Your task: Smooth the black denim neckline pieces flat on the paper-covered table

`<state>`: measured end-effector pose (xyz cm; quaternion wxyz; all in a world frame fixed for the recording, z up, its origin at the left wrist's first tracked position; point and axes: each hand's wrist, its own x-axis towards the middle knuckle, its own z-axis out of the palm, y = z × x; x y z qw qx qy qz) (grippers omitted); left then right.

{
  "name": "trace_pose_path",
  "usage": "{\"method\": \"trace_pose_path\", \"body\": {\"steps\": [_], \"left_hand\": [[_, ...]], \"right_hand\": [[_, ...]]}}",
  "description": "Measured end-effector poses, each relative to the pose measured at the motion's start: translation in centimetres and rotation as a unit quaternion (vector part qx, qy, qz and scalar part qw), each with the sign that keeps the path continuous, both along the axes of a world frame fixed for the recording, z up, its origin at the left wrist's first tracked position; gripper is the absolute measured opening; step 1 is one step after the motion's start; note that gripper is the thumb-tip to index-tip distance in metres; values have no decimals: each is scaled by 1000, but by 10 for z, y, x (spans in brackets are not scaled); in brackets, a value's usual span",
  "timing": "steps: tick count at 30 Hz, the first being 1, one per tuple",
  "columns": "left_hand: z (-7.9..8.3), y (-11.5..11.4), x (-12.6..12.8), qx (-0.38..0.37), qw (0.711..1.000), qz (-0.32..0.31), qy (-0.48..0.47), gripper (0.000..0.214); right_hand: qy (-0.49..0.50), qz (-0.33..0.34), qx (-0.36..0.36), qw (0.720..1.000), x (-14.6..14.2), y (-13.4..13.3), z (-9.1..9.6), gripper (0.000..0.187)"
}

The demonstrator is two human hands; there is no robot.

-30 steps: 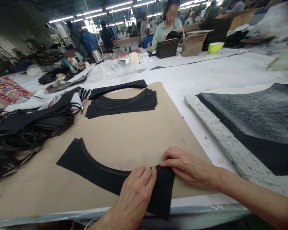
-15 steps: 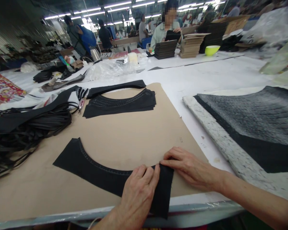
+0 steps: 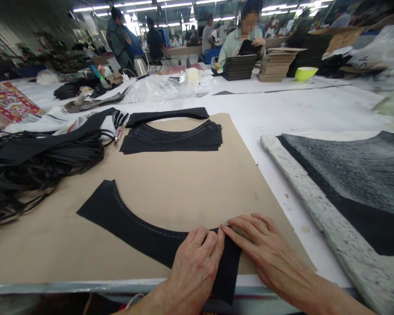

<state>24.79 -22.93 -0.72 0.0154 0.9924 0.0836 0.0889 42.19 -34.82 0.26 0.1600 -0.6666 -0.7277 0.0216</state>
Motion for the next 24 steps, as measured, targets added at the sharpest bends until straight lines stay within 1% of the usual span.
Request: {"method": "trace_pose_path", "body": {"steps": [2,6,10,13,15,17,19,21,23,24], "left_hand": [[-3,-1,-2,6,1000,7,-16,49],[-7,-1,-8,9,998,15,-65,43],[-8,-1,-14,-3,994,24,-108,44],[-8,-1,-20,-2,992,21,-122,44],[-8,-2,-24,-1,992,17,-122,42],[-7,-2,-28,-14,993,14,-118,41],[-4,-1,-32,-56,992,11,-113,41],[0,3,-36,-133,984,14,-115,41],[3,9,-43,-213,966,46,-139,38],[4,13,-47,-238,955,74,-158,36]], "right_hand": [[-13,-14,8,1000,-2,-2,-3,59],[-35,-16,5,999,0,-6,-6,56],[-34,-39,29,998,3,-8,-1,50],[-15,-68,56,996,0,-2,6,48],[-1,-58,62,996,-7,4,6,49],[-3,-22,59,998,-15,9,1,50],[-21,13,62,998,-21,11,-8,50],[-31,19,73,997,-24,12,-17,51],[-24,13,83,996,-24,12,-21,50],[-19,8,85,996,-24,12,-21,49]]}}
